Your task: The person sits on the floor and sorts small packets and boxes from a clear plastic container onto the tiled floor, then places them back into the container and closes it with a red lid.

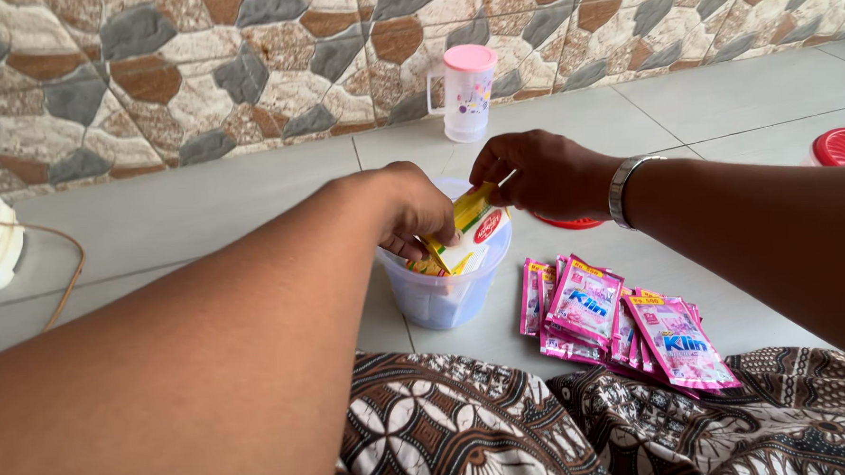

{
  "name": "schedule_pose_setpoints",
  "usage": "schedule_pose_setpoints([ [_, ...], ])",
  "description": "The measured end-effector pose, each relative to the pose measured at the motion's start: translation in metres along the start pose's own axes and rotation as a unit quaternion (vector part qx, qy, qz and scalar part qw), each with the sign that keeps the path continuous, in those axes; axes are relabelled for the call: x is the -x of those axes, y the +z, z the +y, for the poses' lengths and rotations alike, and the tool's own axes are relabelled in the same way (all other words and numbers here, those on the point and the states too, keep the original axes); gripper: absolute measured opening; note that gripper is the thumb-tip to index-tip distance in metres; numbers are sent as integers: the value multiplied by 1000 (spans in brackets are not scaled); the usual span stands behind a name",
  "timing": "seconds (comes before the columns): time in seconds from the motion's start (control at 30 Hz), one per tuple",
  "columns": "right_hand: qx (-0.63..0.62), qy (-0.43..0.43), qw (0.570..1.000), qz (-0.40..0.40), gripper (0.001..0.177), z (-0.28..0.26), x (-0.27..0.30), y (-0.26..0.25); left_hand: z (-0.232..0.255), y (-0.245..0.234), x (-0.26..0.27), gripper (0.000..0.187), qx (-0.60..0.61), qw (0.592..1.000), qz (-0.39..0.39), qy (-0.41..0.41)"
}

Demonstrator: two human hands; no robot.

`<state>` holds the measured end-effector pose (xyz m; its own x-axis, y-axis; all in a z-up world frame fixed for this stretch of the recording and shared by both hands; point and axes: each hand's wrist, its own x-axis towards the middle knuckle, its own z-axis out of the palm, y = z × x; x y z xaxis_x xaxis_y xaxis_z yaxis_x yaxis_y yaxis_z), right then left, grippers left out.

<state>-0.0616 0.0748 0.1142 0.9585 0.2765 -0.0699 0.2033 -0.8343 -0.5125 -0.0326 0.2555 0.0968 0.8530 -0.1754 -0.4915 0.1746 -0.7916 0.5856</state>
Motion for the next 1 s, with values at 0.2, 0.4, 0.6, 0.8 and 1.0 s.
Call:
schedule_pose_setpoints([
  [0.2, 56, -64, 996, -12, 14, 5, 3, 10, -7, 15, -3, 35, -60, 998, -15, 8],
  [0.4, 118, -102, 987, -21, 13, 20, -1, 19, -1, 22, -16, 50, -95, 994, -48, 0],
  [0.6, 187, -132, 973, -35, 19, 31, -11, 27, 10, 35, -22, 50, -165, 985, -57, 11],
  [0.8, 207, -109, 970, -66, 34, 34, -15, 31, 14, 41, -34, 47, -168, 984, -56, -7],
  [1.0, 216, -160, 957, -104, 58, 36, -20, 28, 11, 46, -43, 45, -173, 983, -62, -26],
])
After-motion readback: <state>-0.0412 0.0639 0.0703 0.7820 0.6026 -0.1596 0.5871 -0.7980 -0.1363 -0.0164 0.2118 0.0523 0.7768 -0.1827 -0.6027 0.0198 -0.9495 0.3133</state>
